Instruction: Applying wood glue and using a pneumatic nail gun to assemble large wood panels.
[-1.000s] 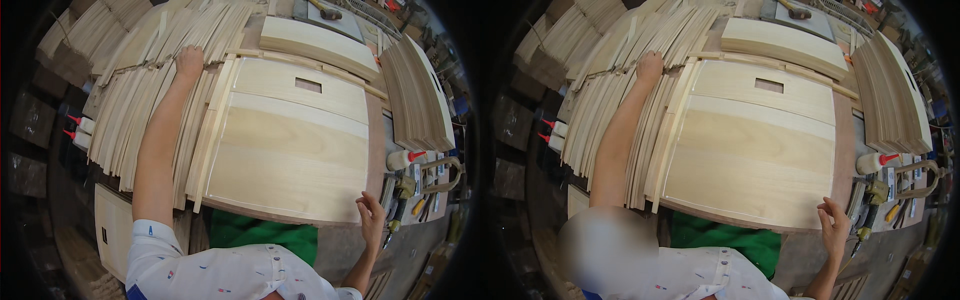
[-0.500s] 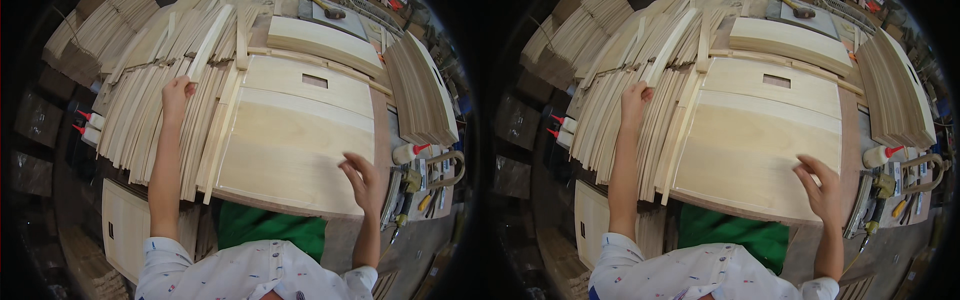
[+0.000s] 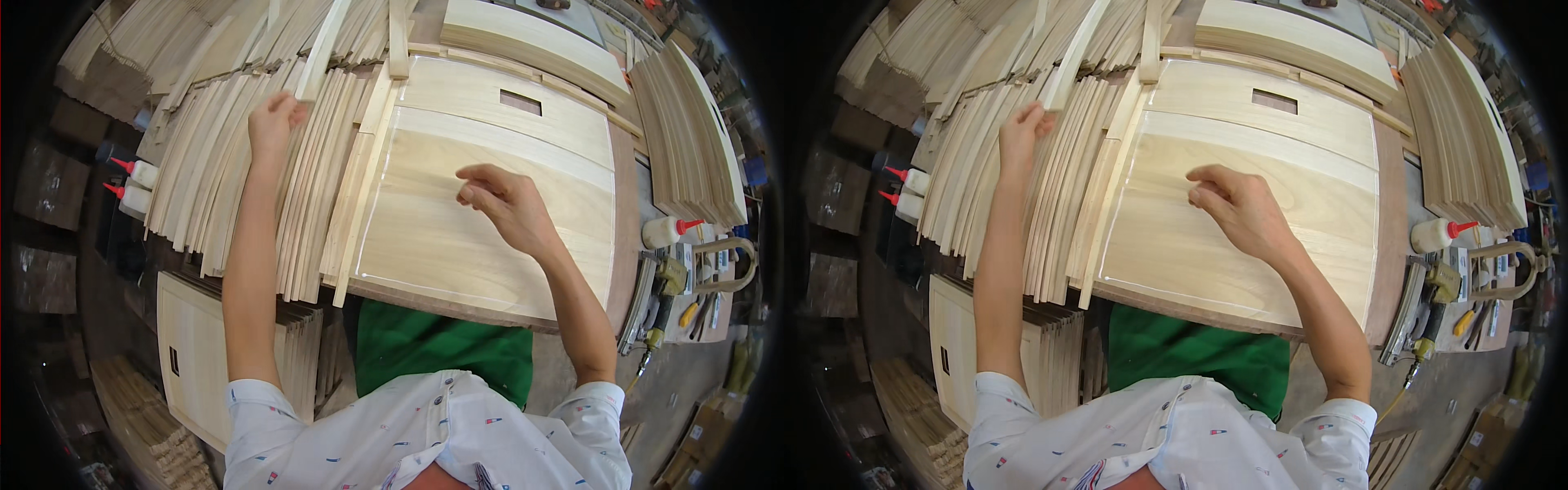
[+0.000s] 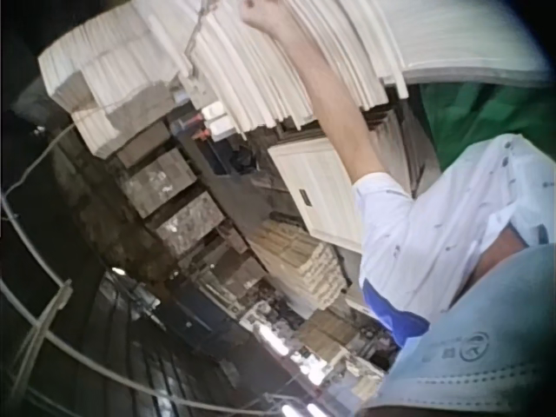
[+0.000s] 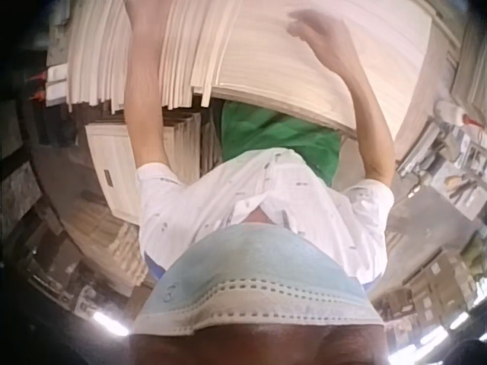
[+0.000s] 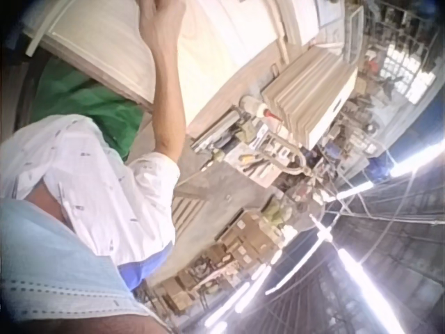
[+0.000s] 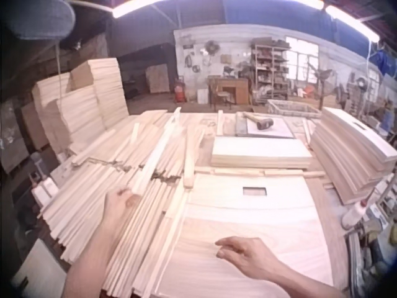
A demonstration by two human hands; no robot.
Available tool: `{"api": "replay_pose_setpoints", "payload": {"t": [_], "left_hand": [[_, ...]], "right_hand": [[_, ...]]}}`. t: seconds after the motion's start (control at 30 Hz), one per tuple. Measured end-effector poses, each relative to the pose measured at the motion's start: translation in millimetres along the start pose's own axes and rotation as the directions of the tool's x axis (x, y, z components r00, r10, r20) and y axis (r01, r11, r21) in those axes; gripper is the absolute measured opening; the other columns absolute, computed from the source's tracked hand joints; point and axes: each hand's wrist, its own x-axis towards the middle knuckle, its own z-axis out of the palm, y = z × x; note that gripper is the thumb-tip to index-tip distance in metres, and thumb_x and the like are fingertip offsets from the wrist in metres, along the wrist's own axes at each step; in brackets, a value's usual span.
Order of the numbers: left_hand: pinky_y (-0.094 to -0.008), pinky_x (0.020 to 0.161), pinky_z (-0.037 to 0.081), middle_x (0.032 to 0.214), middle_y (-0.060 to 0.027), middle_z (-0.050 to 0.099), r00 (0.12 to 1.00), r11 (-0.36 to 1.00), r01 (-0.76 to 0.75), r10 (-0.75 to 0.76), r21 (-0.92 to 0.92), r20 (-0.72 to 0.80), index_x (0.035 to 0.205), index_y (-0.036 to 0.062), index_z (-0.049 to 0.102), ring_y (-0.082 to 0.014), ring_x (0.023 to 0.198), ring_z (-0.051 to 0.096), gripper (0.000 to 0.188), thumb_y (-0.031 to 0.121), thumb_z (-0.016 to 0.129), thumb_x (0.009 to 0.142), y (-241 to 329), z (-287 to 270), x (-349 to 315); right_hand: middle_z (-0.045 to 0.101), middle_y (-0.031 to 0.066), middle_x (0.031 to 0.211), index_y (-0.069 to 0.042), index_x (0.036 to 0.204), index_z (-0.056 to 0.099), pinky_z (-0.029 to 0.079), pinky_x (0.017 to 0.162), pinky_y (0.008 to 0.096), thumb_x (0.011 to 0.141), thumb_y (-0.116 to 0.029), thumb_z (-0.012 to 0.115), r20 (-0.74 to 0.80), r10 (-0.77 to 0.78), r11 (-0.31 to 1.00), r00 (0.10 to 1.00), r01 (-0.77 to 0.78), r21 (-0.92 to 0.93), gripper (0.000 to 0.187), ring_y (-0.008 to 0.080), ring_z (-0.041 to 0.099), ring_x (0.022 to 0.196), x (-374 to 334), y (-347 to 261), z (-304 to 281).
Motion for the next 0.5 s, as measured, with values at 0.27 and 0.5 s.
{"api": "replay_pose_setpoints", "payload": {"t": [0.27, 0.5], "left_hand": [[-0.0409, 0.09, 0.046, 0.099, -0.0151, 0.064, 0.65, 0.351, -0.692, 0.683, 0.631, 0.333, 0.096, 0.0057, 0.071, -0.0321, 0.103, 0.058, 0.022, 0.019, 0.068, 0.08, -2, 143, 48], [-0.0477, 0.09, 0.049, 0.103, -0.0184, 0.063, 0.827, 0.3, -0.518, 0.415, 0.801, 0.379, 0.097, 0.0012, 0.069, -0.0391, 0.107, 0.058, 0.028, 0.026, 0.065, 0.084, 5, 213, 73]], "right_hand": [[0.07, 0.0129, 0.087, 0.004, 0.111, 0.064, 0.053, 0.076, 0.0299, 0.09, -0.008, 0.065, -0.14, 0.088, 0.995, 0.986, -0.094, -0.031, 0.025, 0.0181, 0.067, 0.08, -58, 14, -35], [0.071, 0.0132, 0.088, 0.006, 0.111, 0.063, 0.053, 0.08, 0.0304, 0.09, -0.007, 0.065, -0.24, 0.153, 0.987, 0.959, -0.159, -0.008, 0.025, 0.019, 0.068, 0.084, -89, 18, -55]]}}
